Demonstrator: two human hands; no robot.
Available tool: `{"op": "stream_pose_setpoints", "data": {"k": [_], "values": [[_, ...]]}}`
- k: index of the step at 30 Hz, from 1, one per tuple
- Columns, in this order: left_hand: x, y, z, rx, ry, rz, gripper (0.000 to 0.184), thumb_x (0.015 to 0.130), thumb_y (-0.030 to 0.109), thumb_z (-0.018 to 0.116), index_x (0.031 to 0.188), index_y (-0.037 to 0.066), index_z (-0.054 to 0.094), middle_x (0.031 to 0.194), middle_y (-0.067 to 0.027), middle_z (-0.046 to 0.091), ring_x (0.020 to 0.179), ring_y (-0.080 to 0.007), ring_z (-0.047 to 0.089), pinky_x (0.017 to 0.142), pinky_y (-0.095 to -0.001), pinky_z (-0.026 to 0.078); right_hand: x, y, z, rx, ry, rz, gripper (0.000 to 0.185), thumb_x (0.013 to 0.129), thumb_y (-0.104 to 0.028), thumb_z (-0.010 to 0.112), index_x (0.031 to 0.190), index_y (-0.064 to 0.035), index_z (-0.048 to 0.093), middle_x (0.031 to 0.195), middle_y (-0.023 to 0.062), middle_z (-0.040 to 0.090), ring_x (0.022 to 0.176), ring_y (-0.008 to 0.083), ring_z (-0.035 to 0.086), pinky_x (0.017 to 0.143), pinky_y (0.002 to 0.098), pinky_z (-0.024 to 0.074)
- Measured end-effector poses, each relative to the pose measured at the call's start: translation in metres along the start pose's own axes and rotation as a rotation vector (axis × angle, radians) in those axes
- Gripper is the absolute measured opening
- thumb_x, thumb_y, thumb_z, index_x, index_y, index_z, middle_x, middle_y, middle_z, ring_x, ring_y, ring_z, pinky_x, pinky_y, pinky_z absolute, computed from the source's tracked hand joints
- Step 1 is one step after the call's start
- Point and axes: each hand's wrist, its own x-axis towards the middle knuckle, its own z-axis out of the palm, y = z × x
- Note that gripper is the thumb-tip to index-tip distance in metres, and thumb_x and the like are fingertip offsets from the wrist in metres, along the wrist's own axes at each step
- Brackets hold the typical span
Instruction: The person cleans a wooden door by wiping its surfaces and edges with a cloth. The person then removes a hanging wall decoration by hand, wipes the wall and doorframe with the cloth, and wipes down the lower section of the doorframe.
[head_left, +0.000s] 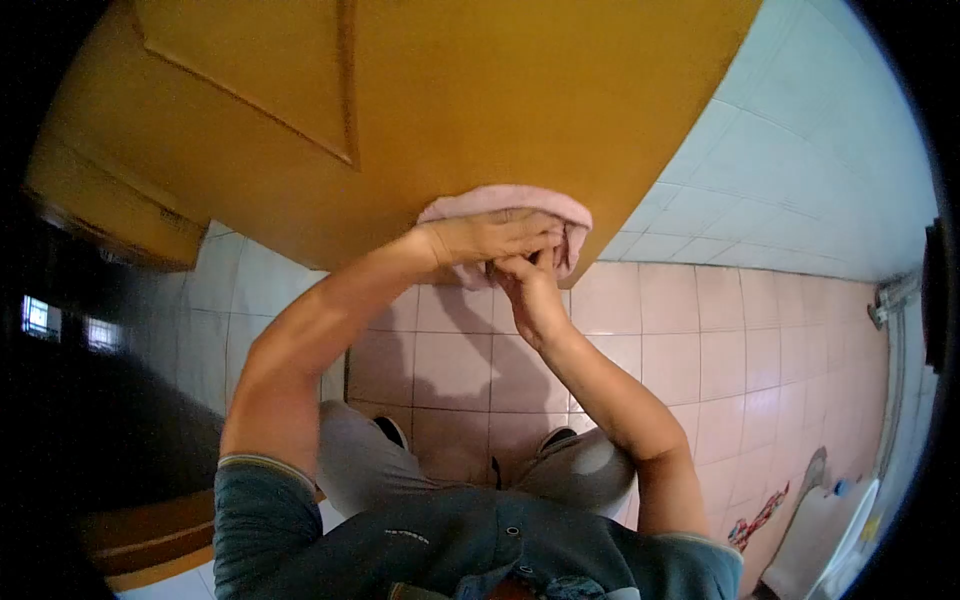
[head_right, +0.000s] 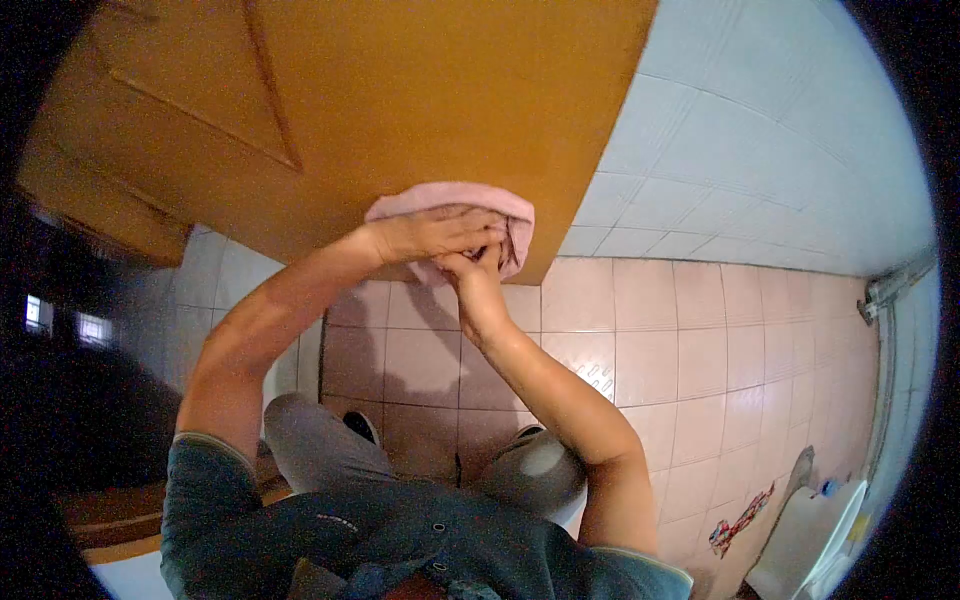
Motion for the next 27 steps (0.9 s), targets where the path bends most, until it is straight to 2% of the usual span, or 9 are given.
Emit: {"op": "stream_pose_setpoints", "data": {"k": [3, 5, 9, 13, 15, 16, 17, 19, 27], "values": [[-0.019, 0.016, 0.013, -0.307, -0.040, -0.087, 0.041, 0.079, 0.012, 0.056, 0.119, 0.004, 0.055, 0.131, -0.0087, 0.050, 0.126, -0.0259, 0.046, 0.109, -0.0365, 0.036, 0.013, 0.007, -0.021, 0.283, -0.082, 0.276, 0.025, 0.094, -0.027, 0.049, 0.109, -0.0085, 0.055, 0.110, 0.0082, 0.058, 0.105, 0.0224, 0.055, 0.087, 0.0384, 0.0474], [-0.032, 0.024, 0.022, -0.085, 0.092, -0.059, 0.032, 0.078, 0.013, 0.057, 0.109, 0.004, 0.060, 0.120, -0.0080, 0.056, 0.120, -0.0249, 0.049, 0.104, -0.0359, 0.041, 0.015, 0.002, -0.013, 0.336, -0.027, 0.220, 0.021, 0.097, -0.030, 0.049, 0.100, -0.0111, 0.058, 0.094, 0.0042, 0.060, 0.085, 0.0178, 0.060, 0.077, 0.0317, 0.0490], [-0.032, 0.051, 0.000, -0.213, 0.270, -0.262, 0.021, 0.077, 0.008, 0.062, 0.097, 0.005, 0.065, 0.108, -0.0079, 0.062, 0.104, -0.0258, 0.058, 0.085, -0.0381, 0.052, 0.040, 0.028, -0.036, 0.336, -0.107, 0.275, 0.025, 0.100, -0.033, 0.047, 0.099, -0.0102, 0.058, 0.095, 0.0050, 0.061, 0.084, 0.0192, 0.060, 0.074, 0.0320, 0.0518], [-0.078, 0.101, 0.074, -0.463, 0.438, -0.718, 0.014, 0.081, 0.004, 0.056, 0.092, 0.003, 0.065, 0.091, -0.0067, 0.066, 0.082, -0.0242, 0.063, 0.076, -0.0334, 0.051, 0.041, 0.043, -0.024, 0.399, 0.076, 0.186, 0.034, 0.101, -0.036, 0.043, 0.111, -0.0058, 0.055, 0.112, 0.0120, 0.060, 0.098, 0.0270, 0.061, 0.085, 0.0440, 0.0526], [-0.083, 0.115, 0.121, -1.126, 0.151, -1.404, 0.012, 0.088, 0.007, 0.052, 0.091, 0.006, 0.064, 0.089, -0.0054, 0.065, 0.074, -0.0217, 0.061, 0.073, -0.0321, 0.050, 0.035, 0.035, -0.009, 0.391, 0.118, 0.233, 0.036, 0.101, -0.037, 0.042, 0.114, -0.0060, 0.054, 0.113, 0.0110, 0.060, 0.100, 0.0271, 0.060, 0.091, 0.0434, 0.0512], [-0.074, 0.115, 0.126, -1.613, 0.382, -1.671, 0.022, 0.096, 0.021, 0.043, 0.102, 0.008, 0.060, 0.095, -0.0046, 0.064, 0.080, -0.0195, 0.060, 0.077, -0.0337, 0.050, 0.035, 0.038, -0.010, 0.411, 0.099, 0.266, 0.038, 0.101, -0.039, 0.042, 0.117, -0.0059, 0.052, 0.115, 0.0099, 0.059, 0.102, 0.0270, 0.060, 0.092, 0.0436, 0.0498], [-0.071, 0.108, 0.130, -1.620, 0.398, -1.672, 0.022, 0.096, 0.021, 0.043, 0.102, 0.008, 0.060, 0.095, -0.0046, 0.064, 0.080, -0.0195, 0.060, 0.077, -0.0337, 0.050, 0.036, 0.040, -0.011, 0.398, 0.096, 0.271, 0.038, 0.101, -0.039, 0.042, 0.117, -0.0059, 0.052, 0.115, 0.0099, 0.059, 0.102, 0.0270, 0.060, 0.092, 0.0436, 0.0498], [-0.060, 0.084, 0.110, -2.119, 1.052, -1.729, 0.036, 0.098, 0.036, 0.036, 0.116, 0.010, 0.053, 0.101, -0.0065, 0.062, 0.089, -0.0197, 0.057, 0.083, -0.0371, 0.048, 0.031, 0.035, -0.007, 0.254, 0.069, 0.272, 0.040, 0.100, -0.042, 0.043, 0.118, -0.0074, 0.052, 0.116, 0.0087, 0.059, 0.102, 0.0253, 0.060, 0.090, 0.0426, 0.0496], [-0.076, 0.037, -0.035, -2.147, 1.654, -1.411, 0.044, 0.094, 0.048, 0.044, 0.117, 0.011, 0.053, 0.121, -0.0107, 0.057, 0.116, -0.0276, 0.051, 0.099, -0.0487, 0.040, 0.010, -0.012, 0.071, -0.195, 0.050, 0.178, 0.036, 0.097, -0.039, 0.052, 0.113, -0.0068, 0.055, 0.100, 0.0055, 0.064, 0.089, 0.0190, 0.064, 0.079, 0.0360, 0.0514]]}}
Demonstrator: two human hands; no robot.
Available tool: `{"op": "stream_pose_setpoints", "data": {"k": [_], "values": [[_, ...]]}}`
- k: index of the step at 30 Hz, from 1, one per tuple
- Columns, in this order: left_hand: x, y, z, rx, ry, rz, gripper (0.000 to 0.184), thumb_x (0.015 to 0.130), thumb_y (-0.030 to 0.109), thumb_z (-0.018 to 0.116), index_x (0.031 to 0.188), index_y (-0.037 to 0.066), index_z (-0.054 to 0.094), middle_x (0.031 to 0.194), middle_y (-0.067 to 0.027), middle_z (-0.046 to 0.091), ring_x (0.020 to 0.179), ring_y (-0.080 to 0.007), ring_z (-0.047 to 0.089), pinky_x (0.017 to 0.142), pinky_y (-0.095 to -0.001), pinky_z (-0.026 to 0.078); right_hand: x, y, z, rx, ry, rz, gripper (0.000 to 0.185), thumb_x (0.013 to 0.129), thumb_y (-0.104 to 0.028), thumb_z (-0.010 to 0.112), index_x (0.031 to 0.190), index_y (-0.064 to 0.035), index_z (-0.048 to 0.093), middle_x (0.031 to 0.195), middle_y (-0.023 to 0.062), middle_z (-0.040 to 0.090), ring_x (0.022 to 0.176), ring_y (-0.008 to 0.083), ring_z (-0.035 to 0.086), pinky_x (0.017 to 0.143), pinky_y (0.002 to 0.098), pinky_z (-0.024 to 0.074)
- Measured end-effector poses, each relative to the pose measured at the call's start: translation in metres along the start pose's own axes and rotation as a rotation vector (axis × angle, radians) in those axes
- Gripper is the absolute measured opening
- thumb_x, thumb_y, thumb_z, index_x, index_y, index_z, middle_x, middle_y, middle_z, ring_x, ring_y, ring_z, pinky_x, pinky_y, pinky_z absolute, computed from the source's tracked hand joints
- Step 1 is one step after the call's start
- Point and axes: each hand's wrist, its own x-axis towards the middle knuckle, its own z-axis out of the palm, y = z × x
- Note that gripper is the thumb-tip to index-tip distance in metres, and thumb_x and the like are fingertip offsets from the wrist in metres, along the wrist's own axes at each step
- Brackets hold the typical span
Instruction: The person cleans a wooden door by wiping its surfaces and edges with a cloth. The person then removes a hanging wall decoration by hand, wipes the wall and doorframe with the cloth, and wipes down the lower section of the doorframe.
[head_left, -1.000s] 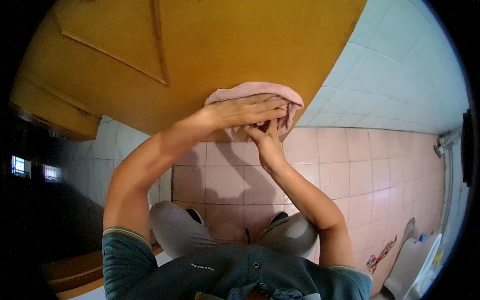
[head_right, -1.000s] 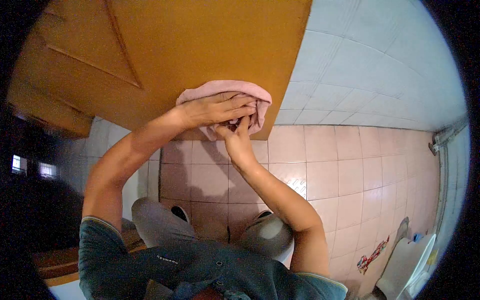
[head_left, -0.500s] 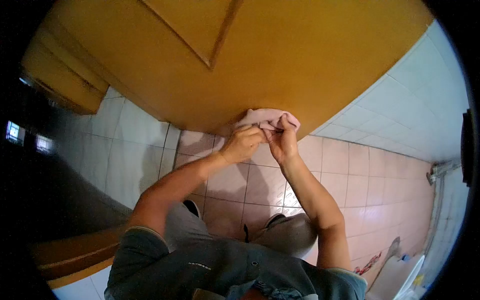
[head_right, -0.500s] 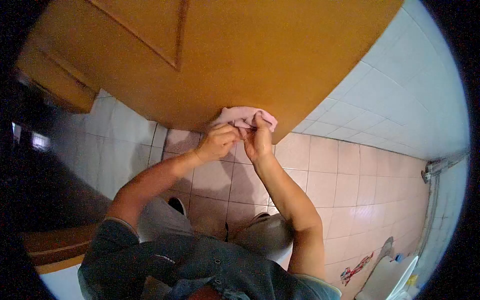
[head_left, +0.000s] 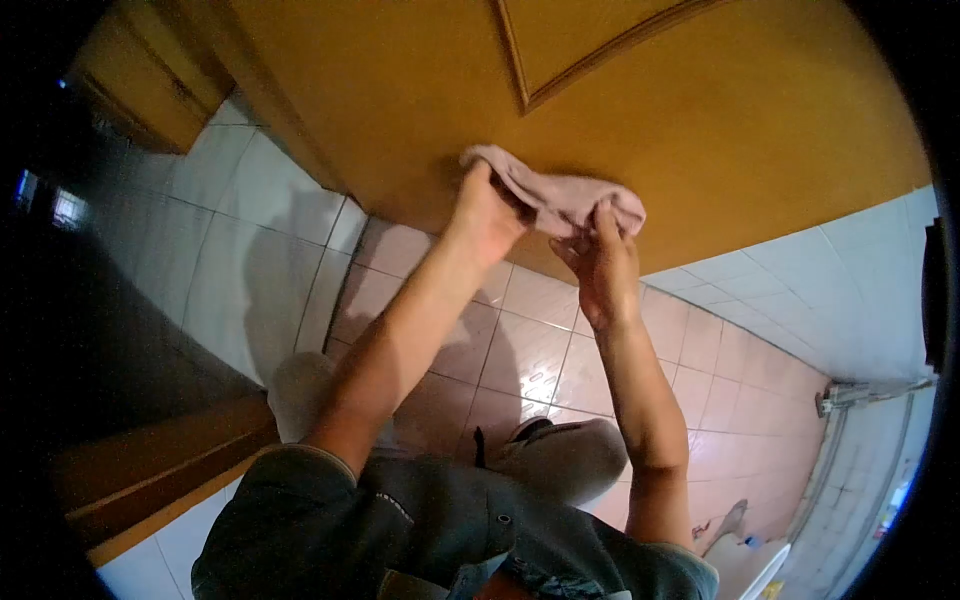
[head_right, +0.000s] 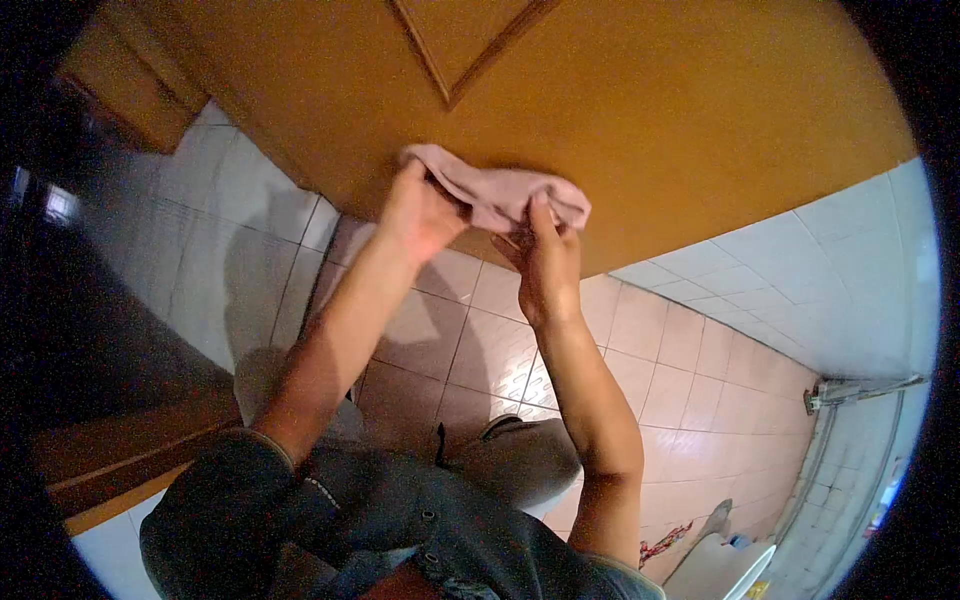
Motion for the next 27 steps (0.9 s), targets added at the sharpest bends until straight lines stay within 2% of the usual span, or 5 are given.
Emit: {"op": "stream_pose_setpoints", "data": {"k": [6, 10, 12, 20, 27], "values": [[0.008, 0.026, -0.057, 0.688, 0.028, -0.145, 0.059, 0.090, 0.062, 0.044, 0.127, 0.016, 0.049, 0.123, -0.0054, 0.058, 0.114, -0.0231, 0.053, 0.097, -0.0473, 0.042, 0.066, 0.082, 0.030, -0.199, -0.182, -0.106, 0.024, 0.094, -0.016, 0.056, 0.114, -0.0045, 0.063, 0.092, 0.0042, 0.066, 0.074, 0.0134, 0.063, 0.061, 0.0311, 0.0541], [0.030, 0.035, -0.096, 0.782, 0.213, -0.272, 0.037, 0.087, 0.051, 0.049, 0.104, 0.019, 0.056, 0.106, -0.0030, 0.061, 0.098, -0.0195, 0.058, 0.079, -0.0452, 0.049, 0.080, 0.105, 0.040, -0.235, -0.223, 0.230, 0.023, 0.098, -0.019, 0.048, 0.114, -0.0065, 0.059, 0.100, 0.0061, 0.065, 0.080, 0.0158, 0.064, 0.065, 0.0290, 0.0549], [0.024, 0.056, -0.087, 0.946, 0.085, -0.252, 0.076, 0.086, 0.073, 0.042, 0.134, 0.015, 0.047, 0.126, -0.0077, 0.057, 0.109, -0.0233, 0.058, 0.090, -0.0452, 0.048, 0.088, 0.094, 0.042, -0.233, -0.319, 0.340, 0.026, 0.100, -0.021, 0.044, 0.118, -0.0059, 0.055, 0.102, 0.0097, 0.065, 0.078, 0.0191, 0.065, 0.063, 0.0303, 0.0555], [0.029, 0.082, -0.064, 1.406, -0.007, 0.070, 0.037, 0.098, 0.035, 0.043, 0.116, 0.006, 0.061, 0.107, -0.0086, 0.066, 0.094, -0.0201, 0.062, 0.074, -0.0348, 0.051, 0.083, 0.075, 0.065, -0.344, -0.300, 0.277, 0.024, 0.102, -0.025, 0.040, 0.107, -0.0075, 0.055, 0.082, 0.0104, 0.065, 0.065, 0.0183, 0.064, 0.048, 0.0290, 0.0508], [0.005, 0.098, -0.034, 1.105, 0.040, -0.018, 0.043, 0.097, 0.044, 0.041, 0.098, 0.007, 0.063, 0.078, -0.0068, 0.063, 0.064, -0.0151, 0.061, 0.051, -0.0305, 0.049, 0.074, 0.045, 0.082, -0.057, -0.390, 0.358, 0.022, 0.099, -0.020, 0.041, 0.104, -0.0081, 0.059, 0.091, 0.0087, 0.065, 0.070, 0.0177, 0.066, 0.051, 0.0306, 0.0548]]}}
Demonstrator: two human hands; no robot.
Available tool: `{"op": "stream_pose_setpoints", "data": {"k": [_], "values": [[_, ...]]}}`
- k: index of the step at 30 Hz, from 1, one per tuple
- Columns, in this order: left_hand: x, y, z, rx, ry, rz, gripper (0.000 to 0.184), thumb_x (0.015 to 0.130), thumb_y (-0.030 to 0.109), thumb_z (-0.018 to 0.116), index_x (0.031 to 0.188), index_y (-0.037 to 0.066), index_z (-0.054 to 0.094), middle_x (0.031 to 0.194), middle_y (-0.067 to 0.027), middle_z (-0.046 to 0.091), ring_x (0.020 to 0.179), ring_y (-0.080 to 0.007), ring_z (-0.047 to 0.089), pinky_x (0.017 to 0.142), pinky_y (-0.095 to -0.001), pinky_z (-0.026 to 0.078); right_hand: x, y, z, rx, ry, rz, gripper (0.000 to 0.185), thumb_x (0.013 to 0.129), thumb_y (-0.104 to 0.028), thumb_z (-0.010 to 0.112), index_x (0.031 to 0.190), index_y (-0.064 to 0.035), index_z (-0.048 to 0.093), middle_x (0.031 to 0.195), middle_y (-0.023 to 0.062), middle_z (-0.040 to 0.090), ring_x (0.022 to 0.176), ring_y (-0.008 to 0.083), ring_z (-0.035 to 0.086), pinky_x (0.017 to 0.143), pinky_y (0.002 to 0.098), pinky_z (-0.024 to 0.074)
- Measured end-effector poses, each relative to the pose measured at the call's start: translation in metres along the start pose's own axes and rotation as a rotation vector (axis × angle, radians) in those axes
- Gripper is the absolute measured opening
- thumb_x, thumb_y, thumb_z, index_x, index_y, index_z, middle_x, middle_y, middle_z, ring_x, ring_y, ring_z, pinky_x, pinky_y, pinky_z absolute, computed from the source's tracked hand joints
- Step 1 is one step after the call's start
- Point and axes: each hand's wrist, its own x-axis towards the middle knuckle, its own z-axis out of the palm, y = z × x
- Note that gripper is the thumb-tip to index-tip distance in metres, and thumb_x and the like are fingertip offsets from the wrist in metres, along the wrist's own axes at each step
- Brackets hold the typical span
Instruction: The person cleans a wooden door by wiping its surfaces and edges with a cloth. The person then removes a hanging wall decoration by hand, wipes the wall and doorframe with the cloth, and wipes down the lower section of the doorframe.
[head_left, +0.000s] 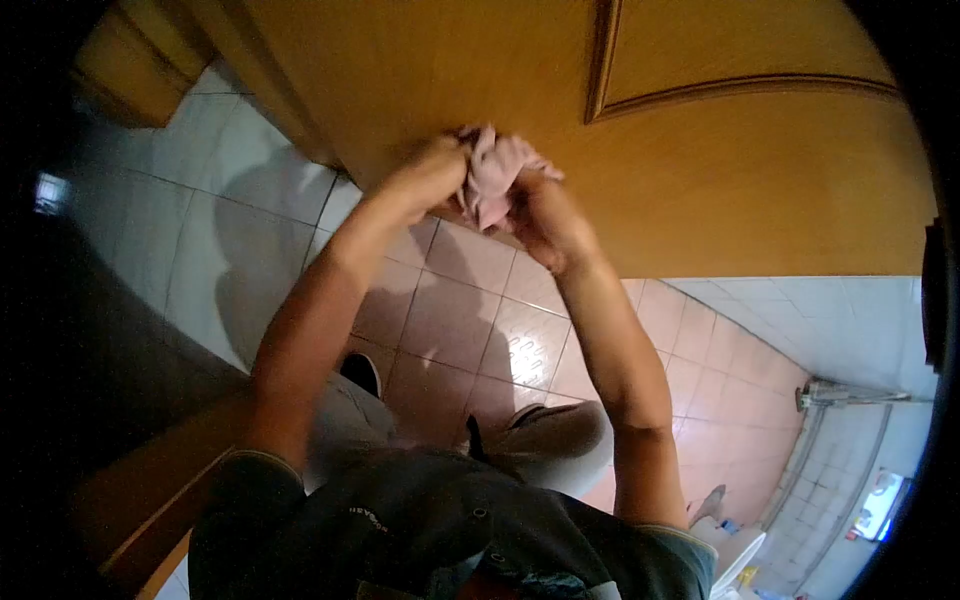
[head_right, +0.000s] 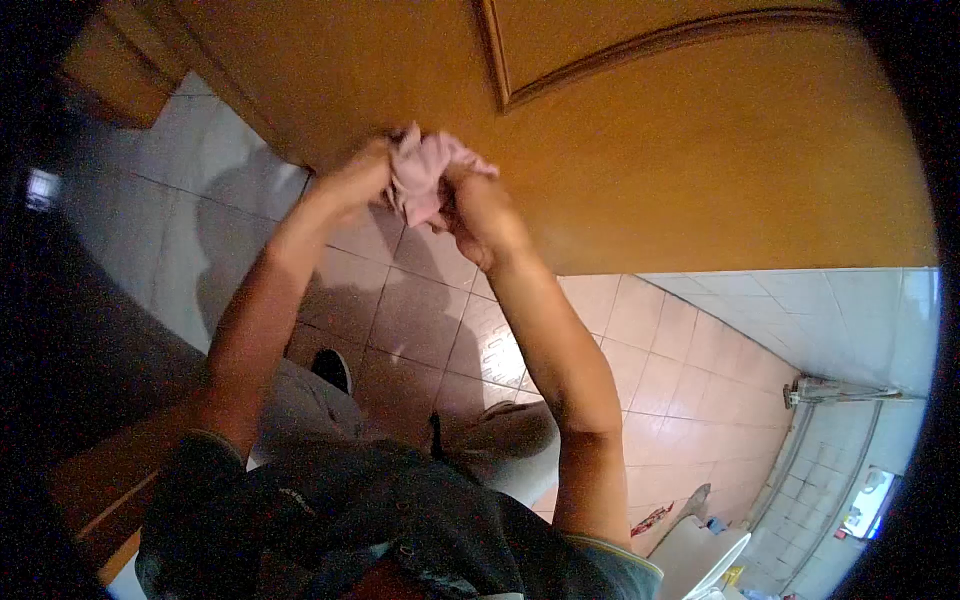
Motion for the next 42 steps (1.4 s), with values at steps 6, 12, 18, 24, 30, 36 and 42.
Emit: {"op": "stream_pose_setpoints", "data": {"k": [6, 12, 18, 24, 30, 36, 42], "values": [[0.003, 0.000, 0.003, 0.109, 0.023, 0.121, 0.038, 0.099, 0.037, 0.041, 0.097, 0.005, 0.062, 0.072, -0.0051, 0.062, 0.059, -0.0141, 0.059, 0.051, -0.0283, 0.048, -0.008, 0.007, 0.000, 0.173, 0.074, -0.069, 0.031, 0.100, -0.022, 0.036, 0.114, -0.0057, 0.059, 0.105, 0.0105, 0.066, 0.086, 0.0190, 0.067, 0.064, 0.0297, 0.0584], [0.008, -0.026, 0.028, 0.063, -0.140, -0.027, 0.040, 0.099, 0.041, 0.040, 0.118, 0.010, 0.057, 0.097, -0.0052, 0.063, 0.082, -0.0173, 0.062, 0.065, -0.0334, 0.054, -0.006, 0.019, -0.048, 0.072, -0.036, 0.020, 0.031, 0.100, -0.025, 0.038, 0.116, -0.0084, 0.058, 0.108, 0.0089, 0.065, 0.094, 0.0190, 0.066, 0.072, 0.0316, 0.0588], [-0.023, 0.044, 0.093, -0.334, -0.509, 0.189, 0.035, 0.098, 0.038, 0.044, 0.109, 0.011, 0.062, 0.105, -0.0066, 0.066, 0.087, -0.0199, 0.066, 0.067, -0.0364, 0.058, -0.128, -0.061, -0.062, 0.048, 0.191, -0.410, 0.040, 0.095, -0.026, 0.053, 0.127, -0.0026, 0.050, 0.118, 0.0114, 0.060, 0.107, 0.0224, 0.060, 0.092, 0.0369, 0.0510], [-0.021, 0.026, 0.114, -0.603, -0.441, 0.110, 0.024, 0.096, 0.034, 0.048, 0.102, 0.016, 0.062, 0.093, -0.0040, 0.065, 0.079, -0.0159, 0.063, 0.065, -0.0347, 0.055, -0.109, -0.022, -0.084, -0.133, 0.466, -0.756, 0.026, 0.094, -0.014, 0.054, 0.114, 0.0019, 0.056, 0.108, 0.0112, 0.062, 0.095, 0.0192, 0.062, 0.084, 0.0323, 0.0508], [0.009, -0.053, 0.026, -0.816, -0.261, -0.089, 0.034, 0.093, 0.049, 0.047, 0.077, 0.020, 0.056, 0.073, 0.0041, 0.059, 0.071, -0.0092, 0.057, 0.062, -0.0306, 0.048, -0.012, 0.035, -0.023, -0.413, 0.310, -0.442, 0.022, 0.093, -0.013, 0.056, 0.110, -0.0001, 0.063, 0.098, 0.0073, 0.066, 0.077, 0.0140, 0.063, 0.063, 0.0258, 0.0538], [-0.032, 0.028, -0.070, -1.032, 0.273, 0.394, 0.025, 0.100, 0.035, 0.038, 0.087, 0.019, 0.052, 0.093, 0.0018, 0.058, 0.093, -0.0117, 0.057, 0.087, -0.0331, 0.047, 0.000, -0.032, 0.113, -0.669, 0.008, -0.460, 0.022, 0.093, -0.016, 0.060, 0.099, 0.0040, 0.064, 0.087, 0.0052, 0.065, 0.074, 0.0111, 0.059, 0.064, 0.0251, 0.0484], [-0.060, 0.072, -0.093, -0.438, 0.587, 0.935, 0.023, 0.099, 0.032, 0.040, 0.101, 0.011, 0.052, 0.102, -0.0018, 0.053, 0.102, -0.0133, 0.050, 0.097, -0.0340, 0.036, -0.001, -0.041, 0.149, -0.739, 0.097, -1.009, 0.018, 0.094, -0.012, 0.057, 0.099, 0.0036, 0.061, 0.091, 0.0073, 0.065, 0.076, 0.0117, 0.060, 0.063, 0.0265, 0.0486]]}}
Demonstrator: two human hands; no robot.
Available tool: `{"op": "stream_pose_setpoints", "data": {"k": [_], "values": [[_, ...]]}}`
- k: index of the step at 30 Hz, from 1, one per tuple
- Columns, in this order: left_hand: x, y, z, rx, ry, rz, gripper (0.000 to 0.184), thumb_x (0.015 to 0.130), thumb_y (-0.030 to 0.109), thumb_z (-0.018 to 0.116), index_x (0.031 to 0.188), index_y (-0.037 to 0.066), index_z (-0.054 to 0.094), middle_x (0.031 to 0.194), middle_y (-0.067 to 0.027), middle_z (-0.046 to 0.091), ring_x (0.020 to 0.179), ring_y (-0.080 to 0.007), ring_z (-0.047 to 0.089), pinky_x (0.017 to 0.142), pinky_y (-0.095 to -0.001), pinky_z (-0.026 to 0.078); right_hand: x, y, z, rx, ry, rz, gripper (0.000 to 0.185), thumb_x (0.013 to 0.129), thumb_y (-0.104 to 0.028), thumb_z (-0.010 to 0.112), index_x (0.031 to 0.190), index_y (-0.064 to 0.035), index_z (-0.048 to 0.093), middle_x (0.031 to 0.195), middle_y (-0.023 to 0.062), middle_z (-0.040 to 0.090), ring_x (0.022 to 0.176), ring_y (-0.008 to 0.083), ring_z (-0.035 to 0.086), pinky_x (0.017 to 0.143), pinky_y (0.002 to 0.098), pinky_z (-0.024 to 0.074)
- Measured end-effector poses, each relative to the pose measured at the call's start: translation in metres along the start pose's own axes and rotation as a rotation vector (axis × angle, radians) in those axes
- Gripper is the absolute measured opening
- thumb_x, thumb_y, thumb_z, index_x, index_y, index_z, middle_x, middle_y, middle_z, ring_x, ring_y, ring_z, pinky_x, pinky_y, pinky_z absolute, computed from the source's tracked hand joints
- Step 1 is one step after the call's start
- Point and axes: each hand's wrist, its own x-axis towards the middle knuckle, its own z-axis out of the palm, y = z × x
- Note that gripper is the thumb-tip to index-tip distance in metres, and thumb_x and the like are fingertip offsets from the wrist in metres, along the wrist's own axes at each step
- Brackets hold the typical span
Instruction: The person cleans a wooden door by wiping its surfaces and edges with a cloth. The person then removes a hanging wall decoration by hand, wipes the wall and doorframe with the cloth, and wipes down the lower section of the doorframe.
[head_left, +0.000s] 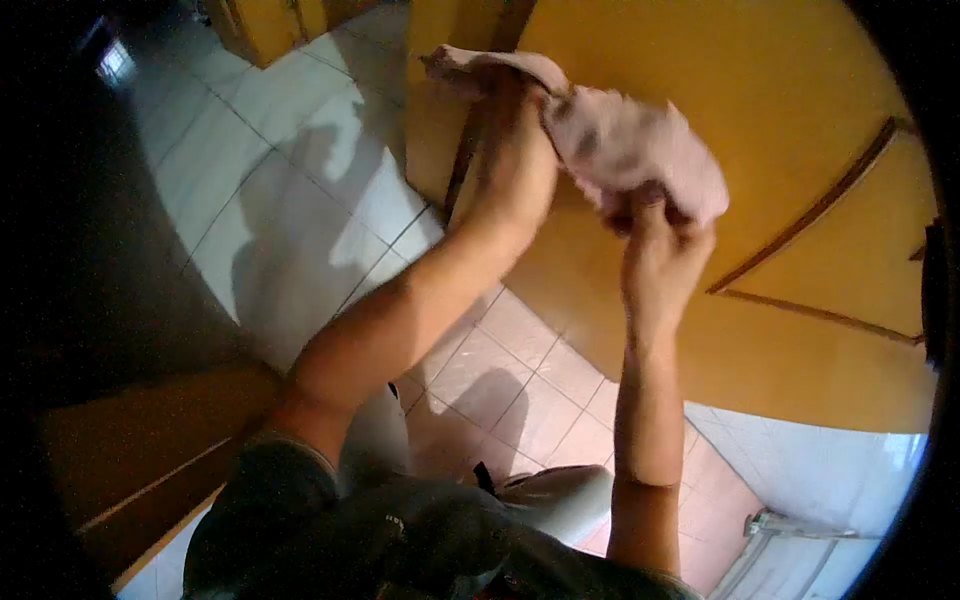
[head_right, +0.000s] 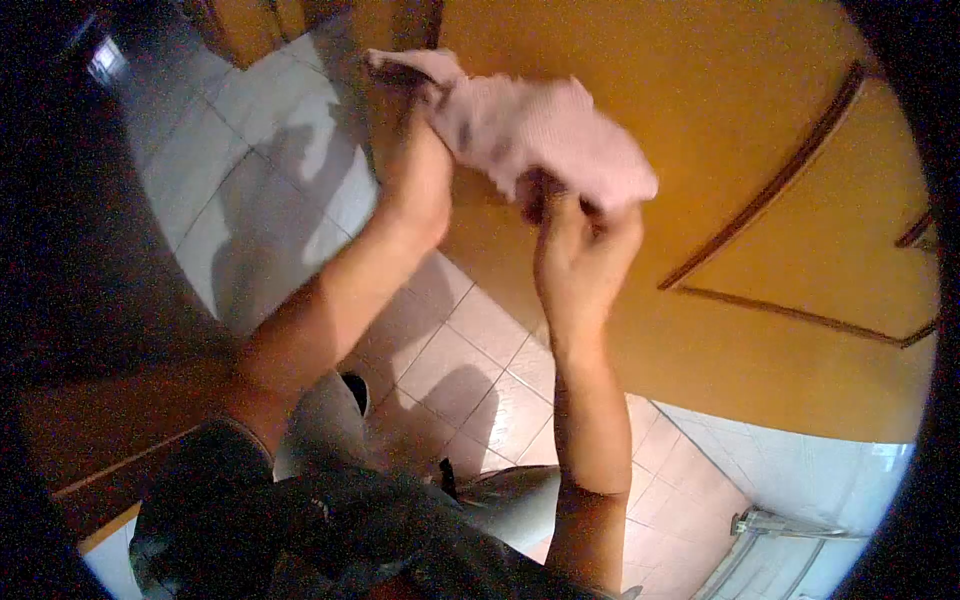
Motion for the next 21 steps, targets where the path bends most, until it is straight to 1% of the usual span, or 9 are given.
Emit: {"op": "stream_pose_setpoints", "data": {"k": [1, 3, 5, 8, 13, 15, 17, 19, 21], "values": [[-0.006, -0.018, 0.006, 0.200, 0.066, 0.112, 0.026, 0.096, 0.032, 0.046, 0.104, 0.008, 0.052, 0.109, -0.0087, 0.050, 0.107, -0.0203, 0.046, 0.097, -0.0388, 0.035, -0.003, 0.011, 0.002, -0.162, -0.020, -0.003, 0.015, 0.090, -0.004, 0.055, 0.101, 0.0036, 0.061, 0.088, 0.0105, 0.064, 0.075, 0.0192, 0.060, 0.068, 0.0344, 0.0499], [-0.019, -0.085, -0.002, 0.554, 0.109, 0.209, 0.036, 0.092, 0.036, 0.052, 0.111, 0.005, 0.051, 0.120, -0.0181, 0.047, 0.114, -0.0300, 0.042, 0.098, -0.0435, 0.033, -0.005, 0.035, 0.019, -1.006, 0.048, -0.715, 0.018, 0.082, -0.002, 0.057, 0.099, 0.0025, 0.061, 0.082, 0.0154, 0.062, 0.074, 0.0325, 0.058, 0.071, 0.0447, 0.0482], [-0.028, -0.151, -0.020, 0.696, -0.013, 0.014, 0.042, 0.091, 0.039, 0.054, 0.117, 0.006, 0.051, 0.126, -0.0186, 0.046, 0.115, -0.0303, 0.045, 0.099, -0.0398, 0.035, -0.029, 0.101, 0.031, -0.452, -0.067, -0.351, 0.021, 0.076, -0.004, 0.057, 0.096, 0.0013, 0.062, 0.080, 0.0199, 0.061, 0.073, 0.0424, 0.054, 0.075, 0.0502, 0.0452], [-0.039, -0.165, -0.049, 0.945, -0.252, -0.323, 0.047, 0.090, 0.040, 0.057, 0.122, 0.006, 0.050, 0.127, -0.0166, 0.048, 0.116, -0.0306, 0.049, 0.099, -0.0377, 0.040, -0.040, 0.120, 0.028, -0.468, -0.298, -0.207, 0.020, 0.078, -0.006, 0.057, 0.096, 0.0012, 0.061, 0.087, 0.0206, 0.062, 0.074, 0.0439, 0.056, 0.072, 0.0468, 0.0471], [-0.016, -0.090, -0.028, 0.691, 0.036, -0.002, 0.048, 0.090, 0.038, 0.059, 0.120, 0.002, 0.049, 0.124, -0.0197, 0.048, 0.118, -0.0352, 0.046, 0.100, -0.0459, 0.035, -0.020, 0.066, 0.025, 0.005, -0.223, 0.426, 0.011, 0.082, -0.004, 0.055, 0.090, 0.0024, 0.060, 0.083, 0.0117, 0.063, 0.071, 0.0267, 0.061, 0.065, 0.0366, 0.0499], [0.017, -0.055, -0.009, 0.757, 0.114, 0.501, 0.046, 0.087, 0.030, 0.065, 0.117, 0.000, 0.047, 0.114, -0.0222, 0.049, 0.110, -0.0361, 0.047, 0.096, -0.0477, 0.035, 0.004, 0.017, 0.016, 0.040, -0.149, 0.346, 0.014, 0.084, -0.005, 0.056, 0.095, 0.0018, 0.059, 0.086, 0.0068, 0.061, 0.072, 0.0157, 0.060, 0.061, 0.0297, 0.0494], [0.044, 0.008, 0.020, 0.319, -0.066, 0.243, 0.052, 0.086, 0.022, 0.063, 0.124, -0.003, 0.037, 0.119, -0.0276, 0.049, 0.111, -0.0398, 0.048, 0.097, -0.0474, 0.035, 0.025, -0.033, 0.005, 0.250, -0.139, 0.414, 0.019, 0.085, -0.006, 0.059, 0.103, 0.0004, 0.060, 0.092, 0.0070, 0.062, 0.075, 0.0136, 0.061, 0.059, 0.0278, 0.0497], [0.076, 0.018, 0.036, 0.505, 0.021, 0.548, 0.074, 0.085, 0.019, 0.060, 0.139, -0.011, 0.019, 0.136, -0.0346, 0.030, 0.124, -0.0503, 0.033, 0.108, -0.0499, 0.025, 0.040, -0.050, 0.009, 0.349, 0.067, 0.333, 0.022, 0.091, -0.016, 0.056, 0.103, 0.0022, 0.059, 0.081, 0.0101, 0.065, 0.059, 0.0182, 0.062, 0.049, 0.0295, 0.0493], [0.084, 0.019, 0.047, 0.638, 0.141, 0.669, 0.071, 0.090, 0.024, 0.058, 0.142, -0.007, 0.019, 0.140, -0.0310, 0.033, 0.131, -0.0439, 0.034, 0.109, -0.0443, 0.028, 0.041, -0.059, 0.007, 0.287, 0.043, 0.249, 0.022, 0.091, -0.014, 0.056, 0.105, 0.0026, 0.059, 0.083, 0.0099, 0.065, 0.063, 0.0176, 0.063, 0.052, 0.0283, 0.0499]]}}
